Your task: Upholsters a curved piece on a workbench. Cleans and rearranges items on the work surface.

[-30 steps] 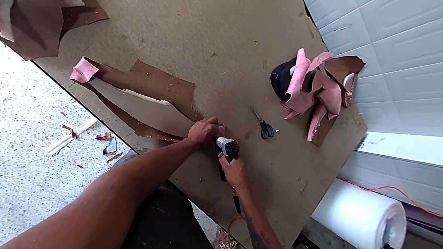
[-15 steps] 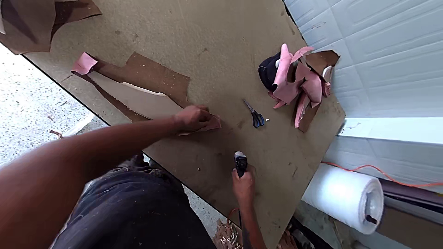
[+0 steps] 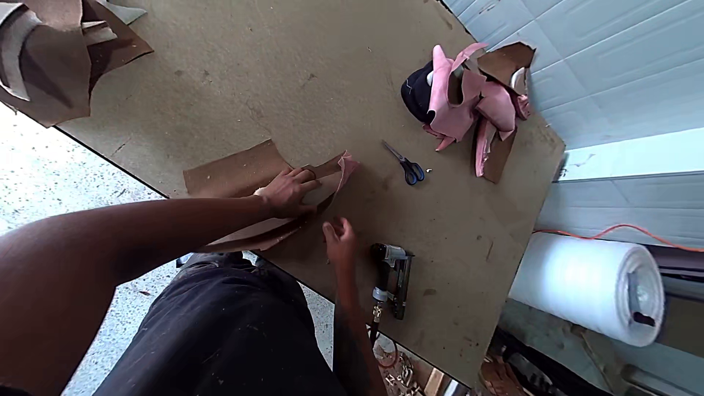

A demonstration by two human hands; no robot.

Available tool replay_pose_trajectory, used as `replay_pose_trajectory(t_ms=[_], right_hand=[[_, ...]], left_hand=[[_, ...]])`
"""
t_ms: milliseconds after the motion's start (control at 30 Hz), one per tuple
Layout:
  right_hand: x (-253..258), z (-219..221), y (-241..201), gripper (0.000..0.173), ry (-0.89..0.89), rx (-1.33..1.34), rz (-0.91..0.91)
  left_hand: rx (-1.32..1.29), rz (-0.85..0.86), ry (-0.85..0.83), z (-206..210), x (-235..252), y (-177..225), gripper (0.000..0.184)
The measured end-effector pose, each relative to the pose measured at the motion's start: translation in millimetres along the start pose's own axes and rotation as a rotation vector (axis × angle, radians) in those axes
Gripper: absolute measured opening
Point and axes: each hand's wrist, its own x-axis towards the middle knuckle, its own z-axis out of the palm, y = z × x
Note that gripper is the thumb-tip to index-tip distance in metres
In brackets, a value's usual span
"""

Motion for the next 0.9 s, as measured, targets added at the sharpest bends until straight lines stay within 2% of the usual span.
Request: replay_pose_trajectory(t_ms=[67,167,233,300,433,567,700,767,833,900], right_hand=[[31.5,7.9,-11.9,0.057,0.011,-0.057,0.024],[66.4,5.7,-27.7,0.042,-0.061,-0.164,0.037],[83.1,1.5,-33.6,0.032,-0.113,-0.273,0.004],[95.2,-2.3,-30.1,0.034,-0.171,-0.335,-0.032],[98.6,-6.7,-20.7,0.033,-0.209,-0.236,-0.112],[81.4,-19.7,-13.9,0.040,-0.213,-0.156,-0.135],[101.1,-5.9,-33.5,0.035,-0.211,-0.086,-0.237],[112.4,-3.6,-43.7,0.033,-0.260,-0.137,-0.263],[122.6,-3.1,-53.2,0.031,-0.355,-0.170,-0.227],[123.3,-9.2,-59.5,0.031,-0.459,-0.168,-0.099]], left_hand=[[0.031,-0.064,0.097,3.3,10.5,7.7,0.045],[0.078,-0.151,0.202,12.6,32.1,18.9,0.037],[0.113,-0.182,0.211,20.6,41.4,22.8,0.038],[0.153,-0.192,0.216,23.9,44.5,25.7,0.039],[0.207,-0.161,0.203,23.5,46.5,28.3,0.034],[0.247,-0.116,0.153,31.3,46.9,31.0,0.033],[0.219,-0.105,0.144,29.1,45.4,26.2,0.031],[0.174,-0.099,0.178,33.2,42.6,23.8,0.031],[0.105,-0.110,0.229,32.8,40.6,16.9,0.032],[0.012,-0.119,0.258,35.1,37.8,19.4,0.033]])
